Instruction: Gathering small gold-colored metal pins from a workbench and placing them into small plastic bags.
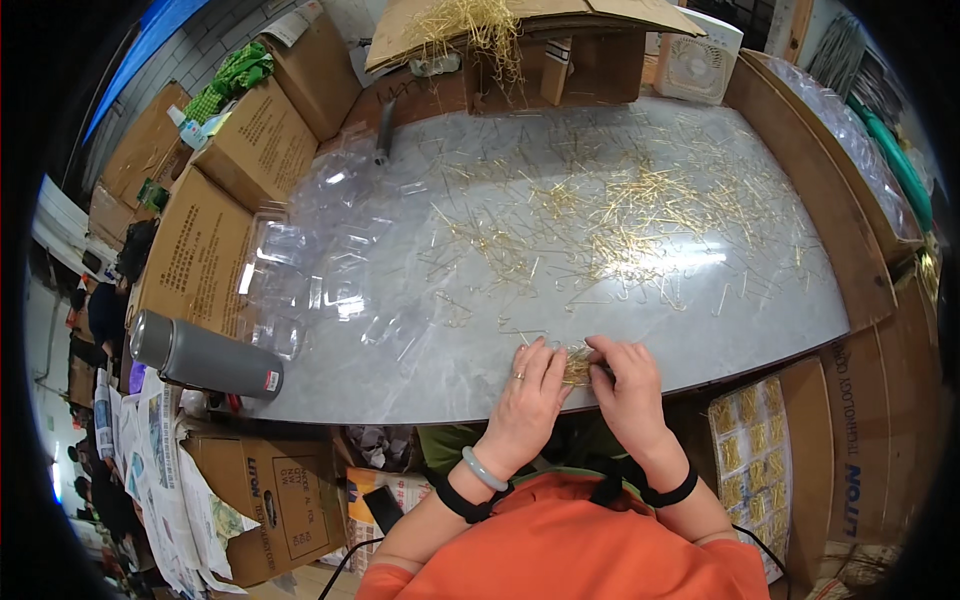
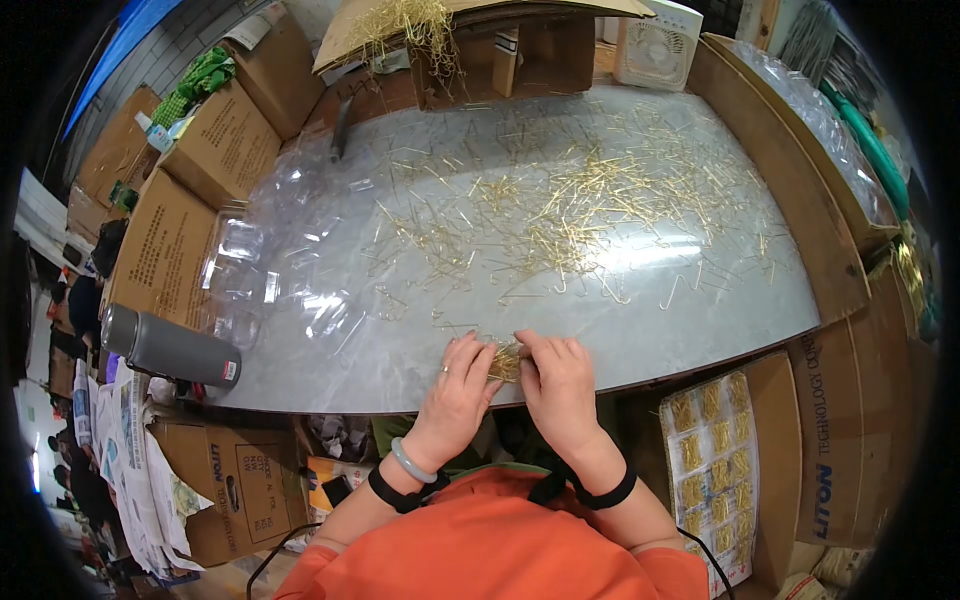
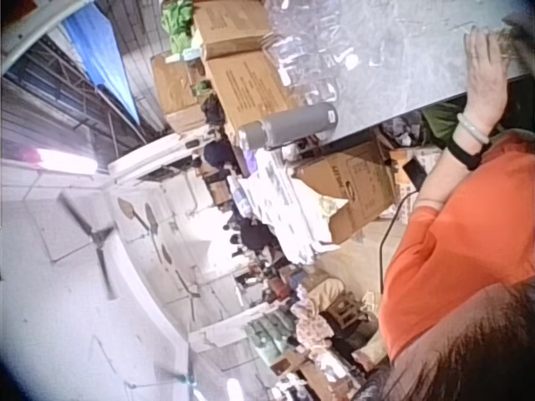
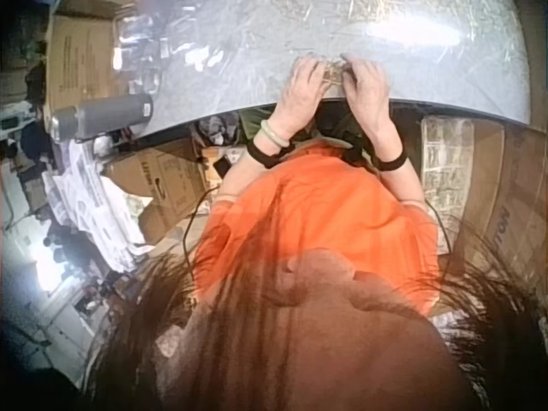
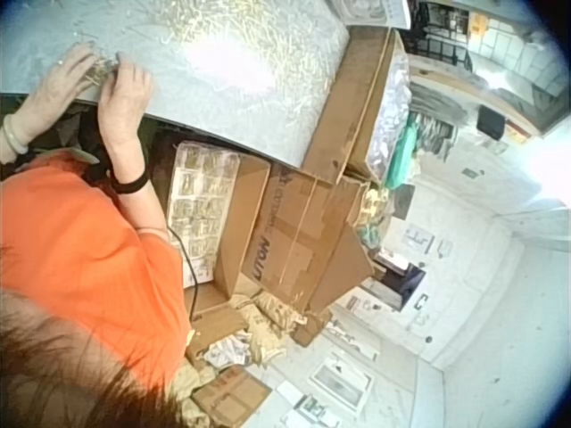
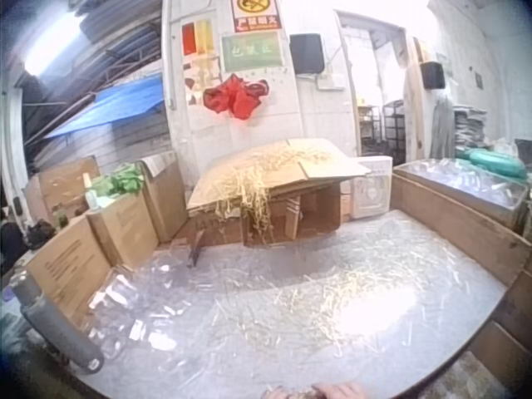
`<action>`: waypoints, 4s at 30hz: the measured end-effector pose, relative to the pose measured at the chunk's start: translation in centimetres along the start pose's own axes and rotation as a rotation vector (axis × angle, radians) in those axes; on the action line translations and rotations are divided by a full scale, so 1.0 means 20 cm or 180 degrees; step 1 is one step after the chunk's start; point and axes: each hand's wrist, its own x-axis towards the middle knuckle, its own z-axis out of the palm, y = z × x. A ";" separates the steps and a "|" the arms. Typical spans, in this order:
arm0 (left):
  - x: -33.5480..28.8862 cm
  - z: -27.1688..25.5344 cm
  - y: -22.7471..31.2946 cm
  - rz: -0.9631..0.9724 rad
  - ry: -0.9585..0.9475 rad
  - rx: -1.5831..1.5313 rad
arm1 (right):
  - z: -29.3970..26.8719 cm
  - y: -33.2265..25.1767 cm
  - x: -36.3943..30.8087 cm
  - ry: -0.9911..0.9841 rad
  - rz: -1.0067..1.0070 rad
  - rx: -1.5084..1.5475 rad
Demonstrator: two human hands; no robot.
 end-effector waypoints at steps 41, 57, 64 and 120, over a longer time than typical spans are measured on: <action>-0.48 -0.50 -0.03 -0.3031 -0.0104 -0.3984 | 0.03 -0.01 -0.06 -0.0247 -0.1295 -0.0387; -0.56 -0.13 -0.03 -0.2880 -0.0225 -0.5649 | 0.03 -0.14 -0.26 -0.0827 -0.1689 -0.0091; -0.45 -0.29 0.09 -0.2886 -0.0146 -0.4235 | 0.01 -0.17 -0.22 -0.0673 -0.1489 0.0433; -0.06 -0.09 -0.10 -0.0041 0.0148 -0.0125 | 0.04 -0.06 -0.03 0.0076 -0.0202 0.0073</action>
